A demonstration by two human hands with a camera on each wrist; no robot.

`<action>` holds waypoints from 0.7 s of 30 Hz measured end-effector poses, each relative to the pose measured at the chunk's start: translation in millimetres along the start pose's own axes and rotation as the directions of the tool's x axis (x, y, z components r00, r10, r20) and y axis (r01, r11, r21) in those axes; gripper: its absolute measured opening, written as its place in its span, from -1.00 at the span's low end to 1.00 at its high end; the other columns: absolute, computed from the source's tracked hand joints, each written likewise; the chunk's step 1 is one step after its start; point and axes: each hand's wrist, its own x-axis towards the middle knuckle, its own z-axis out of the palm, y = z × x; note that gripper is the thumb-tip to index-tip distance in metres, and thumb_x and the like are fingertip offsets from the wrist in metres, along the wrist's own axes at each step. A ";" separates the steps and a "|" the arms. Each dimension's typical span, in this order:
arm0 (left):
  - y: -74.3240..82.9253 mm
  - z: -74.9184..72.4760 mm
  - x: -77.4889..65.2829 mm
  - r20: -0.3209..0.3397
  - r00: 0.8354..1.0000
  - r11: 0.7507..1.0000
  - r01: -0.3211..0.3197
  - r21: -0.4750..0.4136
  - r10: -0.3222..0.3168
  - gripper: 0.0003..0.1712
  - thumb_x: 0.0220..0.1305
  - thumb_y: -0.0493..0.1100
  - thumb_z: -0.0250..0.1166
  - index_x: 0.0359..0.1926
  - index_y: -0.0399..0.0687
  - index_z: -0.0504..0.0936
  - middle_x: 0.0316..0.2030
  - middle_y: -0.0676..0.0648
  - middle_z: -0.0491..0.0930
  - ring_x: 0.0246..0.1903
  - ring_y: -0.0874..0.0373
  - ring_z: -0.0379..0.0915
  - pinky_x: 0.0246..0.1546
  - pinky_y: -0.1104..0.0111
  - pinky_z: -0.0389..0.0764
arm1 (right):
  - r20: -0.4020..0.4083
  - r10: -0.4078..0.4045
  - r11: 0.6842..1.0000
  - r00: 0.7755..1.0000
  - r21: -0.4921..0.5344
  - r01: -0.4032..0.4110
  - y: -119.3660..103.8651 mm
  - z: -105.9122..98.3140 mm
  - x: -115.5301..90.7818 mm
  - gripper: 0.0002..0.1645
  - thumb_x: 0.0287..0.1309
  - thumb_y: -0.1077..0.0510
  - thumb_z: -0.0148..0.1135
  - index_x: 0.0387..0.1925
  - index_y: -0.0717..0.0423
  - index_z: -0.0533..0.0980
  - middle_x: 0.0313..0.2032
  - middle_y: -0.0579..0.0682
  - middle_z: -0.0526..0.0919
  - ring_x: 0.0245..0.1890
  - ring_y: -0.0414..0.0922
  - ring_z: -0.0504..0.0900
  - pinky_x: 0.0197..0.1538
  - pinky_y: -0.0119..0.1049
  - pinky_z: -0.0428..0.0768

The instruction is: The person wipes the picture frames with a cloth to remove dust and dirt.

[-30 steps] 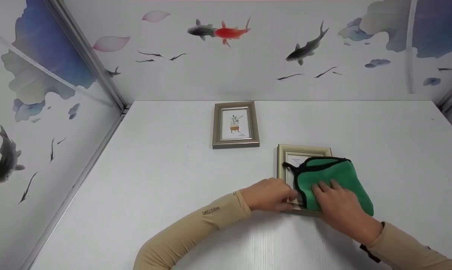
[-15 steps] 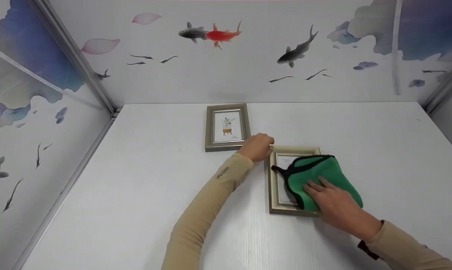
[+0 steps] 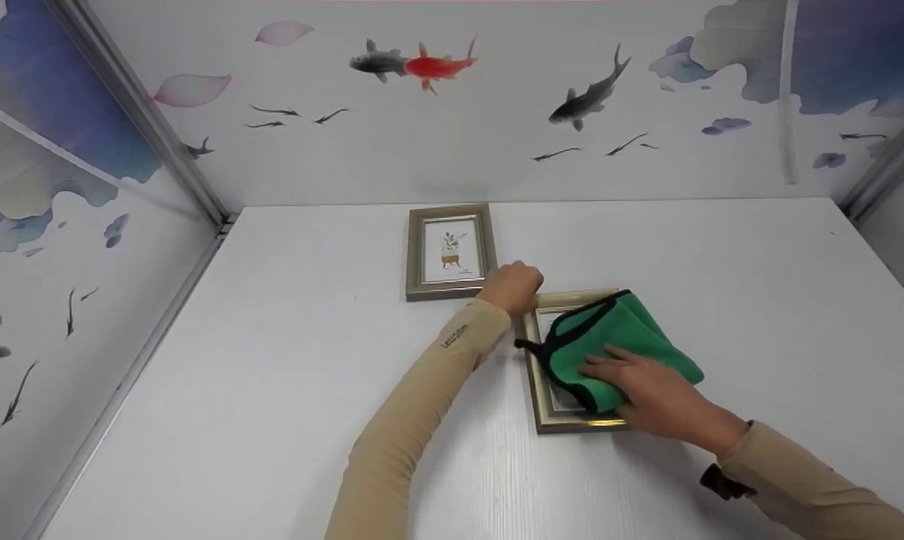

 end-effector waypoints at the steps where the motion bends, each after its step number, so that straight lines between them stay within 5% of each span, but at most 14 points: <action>1: -0.2 -0.5 -0.5 0.007 1.000 1.000 -0.004 0.016 0.003 -0.85 0.30 -0.19 0.25 -0.17 -0.09 0.70 -0.26 -0.05 0.64 -0.27 0.11 0.54 -0.28 0.29 0.56 | 0.005 -0.019 1.000 1.000 0.022 0.019 -2.9 1.5 2.4 -0.30 -0.22 0.59 0.21 0.10 0.27 0.53 0.15 0.26 0.51 0.19 0.36 0.36 0.07 0.19 0.43; 7: 1.7 -6.9 -2.5 0.044 0.998 0.993 -0.048 0.108 0.043 -0.85 0.30 -0.17 0.25 -0.16 -0.03 0.70 -0.23 -0.01 0.64 -0.24 0.14 0.54 -0.24 0.29 0.56 | 0.065 -0.181 0.972 0.981 0.164 0.168 -12.0 8.3 7.6 -0.15 -0.24 0.65 0.01 0.19 0.13 0.50 0.20 0.12 0.49 0.27 0.28 0.31 0.16 0.15 0.37; 11: 3.8 -9.6 -1.8 0.069 0.996 0.990 -0.064 0.122 0.056 -0.84 0.34 -0.15 0.23 -0.15 0.00 0.70 -0.22 0.03 0.66 -0.26 0.18 0.52 -0.21 0.31 0.54 | 0.085 -0.258 0.960 0.962 0.137 0.246 -7.3 5.1 2.2 -0.12 -0.21 0.66 0.03 0.20 0.04 0.51 0.19 0.01 0.51 0.28 0.20 0.32 0.16 0.10 0.38; 17: 4.8 -8.5 -1.0 0.079 0.994 0.989 -0.089 0.114 0.081 -0.80 0.40 -0.16 0.14 -0.14 0.02 0.71 -0.21 0.04 0.67 -0.29 0.18 0.50 -0.19 0.29 0.53 | 0.040 -0.208 0.965 0.977 -0.154 0.212 -6.7 -3.4 -9.7 -0.38 -0.11 0.41 0.43 0.09 0.11 0.56 0.09 0.09 0.59 0.12 0.22 0.49 0.02 0.10 0.51; 21: 4.7 -5.9 -2.4 0.058 0.995 0.988 -0.085 0.127 0.078 -0.77 0.41 -0.15 0.13 -0.09 0.06 0.71 -0.18 0.04 0.68 -0.24 0.18 0.55 -0.18 0.28 0.55 | -0.075 -0.109 0.904 0.991 -0.423 0.067 -16.2 2.0 -16.3 -0.52 -0.15 0.29 0.50 -0.09 0.25 0.59 -0.10 0.20 0.66 -0.05 0.24 0.59 -0.08 0.08 0.56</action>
